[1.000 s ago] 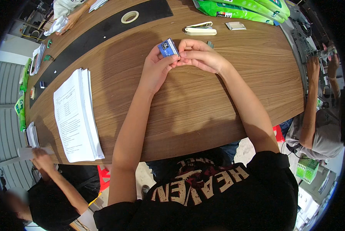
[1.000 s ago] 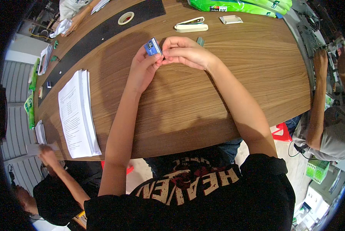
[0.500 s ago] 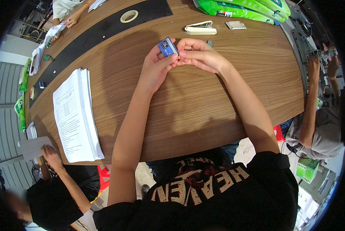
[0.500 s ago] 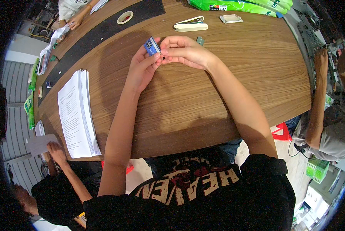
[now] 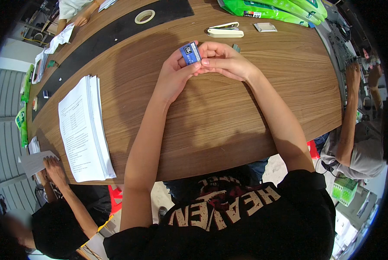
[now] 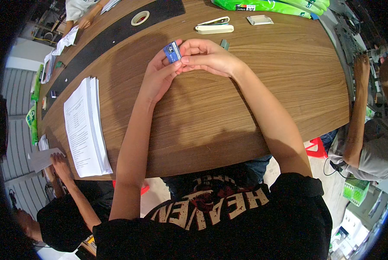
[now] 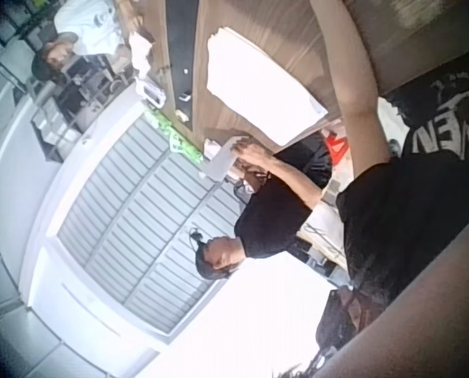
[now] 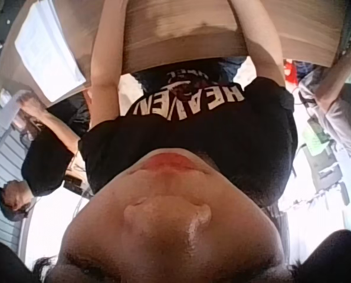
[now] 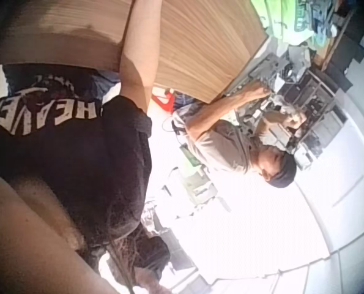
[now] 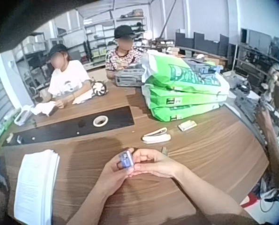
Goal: The person manipulates a small white plastic components and a small blue box, fitting small metal or plastic parts into the white component by hand.
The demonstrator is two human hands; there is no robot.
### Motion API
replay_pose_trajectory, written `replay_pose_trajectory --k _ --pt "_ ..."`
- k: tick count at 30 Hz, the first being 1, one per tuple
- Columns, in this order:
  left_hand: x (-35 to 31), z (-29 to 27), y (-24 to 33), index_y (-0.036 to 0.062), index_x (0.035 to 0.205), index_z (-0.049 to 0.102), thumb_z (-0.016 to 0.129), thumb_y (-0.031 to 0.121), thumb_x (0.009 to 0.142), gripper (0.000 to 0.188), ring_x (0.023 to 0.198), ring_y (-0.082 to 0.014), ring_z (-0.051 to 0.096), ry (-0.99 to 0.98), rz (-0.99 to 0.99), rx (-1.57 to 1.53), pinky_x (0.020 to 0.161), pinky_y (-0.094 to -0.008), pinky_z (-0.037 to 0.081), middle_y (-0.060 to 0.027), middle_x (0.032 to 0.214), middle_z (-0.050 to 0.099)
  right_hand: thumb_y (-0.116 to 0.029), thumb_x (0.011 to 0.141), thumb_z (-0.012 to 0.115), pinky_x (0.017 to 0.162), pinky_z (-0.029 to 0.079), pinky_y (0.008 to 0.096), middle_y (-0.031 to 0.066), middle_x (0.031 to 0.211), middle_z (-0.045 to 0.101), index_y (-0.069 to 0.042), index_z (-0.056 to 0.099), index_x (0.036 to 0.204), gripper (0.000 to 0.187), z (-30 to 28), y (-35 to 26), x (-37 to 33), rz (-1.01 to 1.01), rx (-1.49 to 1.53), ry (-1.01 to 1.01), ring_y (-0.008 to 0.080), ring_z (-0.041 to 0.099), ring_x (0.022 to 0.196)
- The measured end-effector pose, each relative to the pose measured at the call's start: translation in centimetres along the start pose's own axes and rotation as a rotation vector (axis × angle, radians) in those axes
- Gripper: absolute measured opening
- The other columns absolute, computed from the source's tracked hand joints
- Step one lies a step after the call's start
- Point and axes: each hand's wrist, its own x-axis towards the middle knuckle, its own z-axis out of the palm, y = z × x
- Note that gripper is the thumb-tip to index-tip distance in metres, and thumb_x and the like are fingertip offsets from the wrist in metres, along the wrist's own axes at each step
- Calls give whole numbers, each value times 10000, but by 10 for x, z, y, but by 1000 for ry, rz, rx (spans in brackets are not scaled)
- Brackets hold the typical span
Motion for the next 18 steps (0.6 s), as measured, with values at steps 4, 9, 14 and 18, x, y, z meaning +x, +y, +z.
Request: replay_pose_trajectory --k 4,9,14,18 --pt "-1 0 -1 34 1344 417 660 52 820 579 894 -81 569 12 5 50 797 -224 463 -31 1070 609 -85 905 569 910 494 322 93 1013 619 -6 540 1031 151 -1 1 -1 8 -6 9 196 627 959" --pt "2 3 -7 21 1323 426 635 22 828 537 860 -83 566 72 68 -18 725 -221 463 -34 1033 611 -95 906 570 910 494 314 85 1023 612 -3 542 1061 183 1 -1 0 23 23 54 176 618 956" --pt "4 2 -10 10 1324 400 626 0 827 546 847 -100 582 146 166 -11 726 -226 475 -57 1047 603 -134 912 574 895 503 286 56 1019 602 -16 549 1094 218 -3 2 3 10 45 109 107 578 951" --pt "5 6 -9 4 1331 383 603 9 852 528 853 -114 594 177 186 -48 761 -244 494 -65 1042 602 -145 912 577 861 520 282 53 988 605 -15 554 1091 223 4 0 3 20 38 135 103 590 919"
